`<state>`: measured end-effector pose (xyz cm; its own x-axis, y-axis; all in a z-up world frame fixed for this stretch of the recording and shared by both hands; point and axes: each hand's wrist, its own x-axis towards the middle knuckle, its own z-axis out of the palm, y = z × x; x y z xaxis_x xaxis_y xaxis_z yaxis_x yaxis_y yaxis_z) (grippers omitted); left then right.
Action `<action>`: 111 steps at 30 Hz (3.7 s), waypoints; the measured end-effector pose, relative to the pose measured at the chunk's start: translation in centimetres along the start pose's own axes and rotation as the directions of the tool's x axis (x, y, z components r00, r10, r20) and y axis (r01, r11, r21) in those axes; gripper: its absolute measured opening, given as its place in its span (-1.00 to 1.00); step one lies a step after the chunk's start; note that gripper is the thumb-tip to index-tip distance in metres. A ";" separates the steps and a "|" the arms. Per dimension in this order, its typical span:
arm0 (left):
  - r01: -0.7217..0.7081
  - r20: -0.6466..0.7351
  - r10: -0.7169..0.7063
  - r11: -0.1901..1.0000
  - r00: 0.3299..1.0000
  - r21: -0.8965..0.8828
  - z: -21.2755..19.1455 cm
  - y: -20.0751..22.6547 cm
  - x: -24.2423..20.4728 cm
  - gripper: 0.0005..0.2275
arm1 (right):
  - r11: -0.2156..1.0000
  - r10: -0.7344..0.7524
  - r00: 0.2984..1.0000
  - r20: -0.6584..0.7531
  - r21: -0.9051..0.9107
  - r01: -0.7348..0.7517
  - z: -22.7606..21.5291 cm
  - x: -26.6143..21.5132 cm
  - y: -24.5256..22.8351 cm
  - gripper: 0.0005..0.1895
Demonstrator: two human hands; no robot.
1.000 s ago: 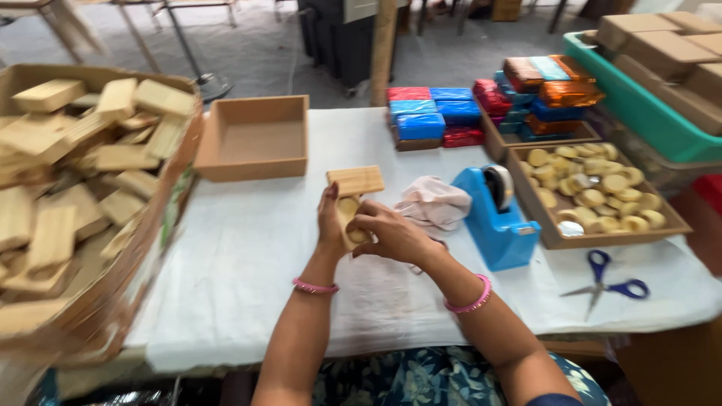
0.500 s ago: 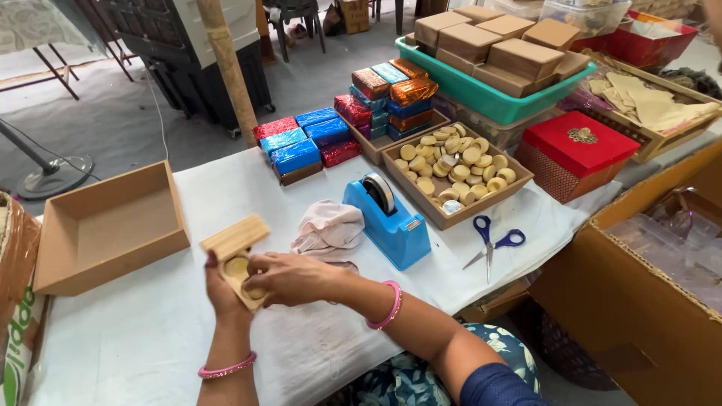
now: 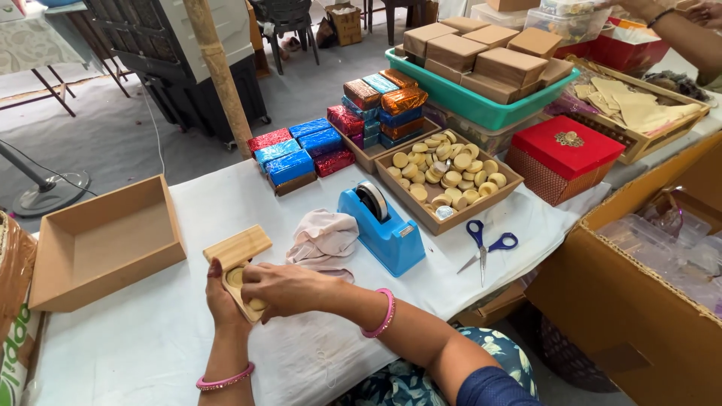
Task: The person wipes a small wooden block with a cloth, then places a round wooden piece into a recess on the block. They continue wiping the block and then wrap it in a sheet of shiny blue foil.
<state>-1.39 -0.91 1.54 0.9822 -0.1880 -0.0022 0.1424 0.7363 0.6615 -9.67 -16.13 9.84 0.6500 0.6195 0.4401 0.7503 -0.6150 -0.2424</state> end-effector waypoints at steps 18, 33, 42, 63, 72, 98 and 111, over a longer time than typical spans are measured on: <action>0.057 -0.103 -0.051 0.997 0.993 0.049 0.2 0.8 0.3 -0.47 | 0.451 0.670 0.533 -0.517 -0.287 -0.845 -18.4 -17.0 17.2 -0.25; 0.028 -0.055 -0.026 0.999 0.998 0.044 -0.9 -0.5 1.6 -0.50 | 0.262 0.715 0.265 -0.647 -0.103 -0.959 -18.7 -15.1 14.8 -0.79; -0.046 0.014 0.048 0.992 0.999 -0.115 -2.7 -1.5 2.9 -0.60 | 0.799 0.521 0.853 -0.046 0.380 -0.467 -3.1 -0.4 3.9 -0.83; -0.215 -0.087 0.216 0.976 0.973 0.019 0.2 1.1 0.5 -0.62 | 0.895 0.435 0.889 -0.142 0.173 -0.411 -0.2 0.4 2.5 -0.55; -0.119 -0.140 0.115 0.993 0.983 -0.018 -0.2 0.8 0.6 -0.56 | 0.748 0.641 0.767 0.007 -0.229 -0.623 0.4 -3.6 11.8 -0.54; -0.251 0.127 0.217 0.798 0.968 0.548 -1.2 -3.2 3.6 -0.57 | 0.730 0.641 0.718 -0.273 0.505 -0.460 6.0 5.5 8.6 -0.70; -0.409 -0.328 0.390 0.912 0.860 0.011 -8.3 -1.2 6.9 -0.68 | 0.941 -0.167 0.968 -0.186 0.263 0.213 5.1 3.0 4.4 -0.85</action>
<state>6.23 2.30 -5.47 0.9409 0.3385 0.0100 -0.2733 0.7415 0.6127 -3.82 -14.54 5.68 0.4818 0.6117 0.6275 0.8760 -0.3184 -0.3622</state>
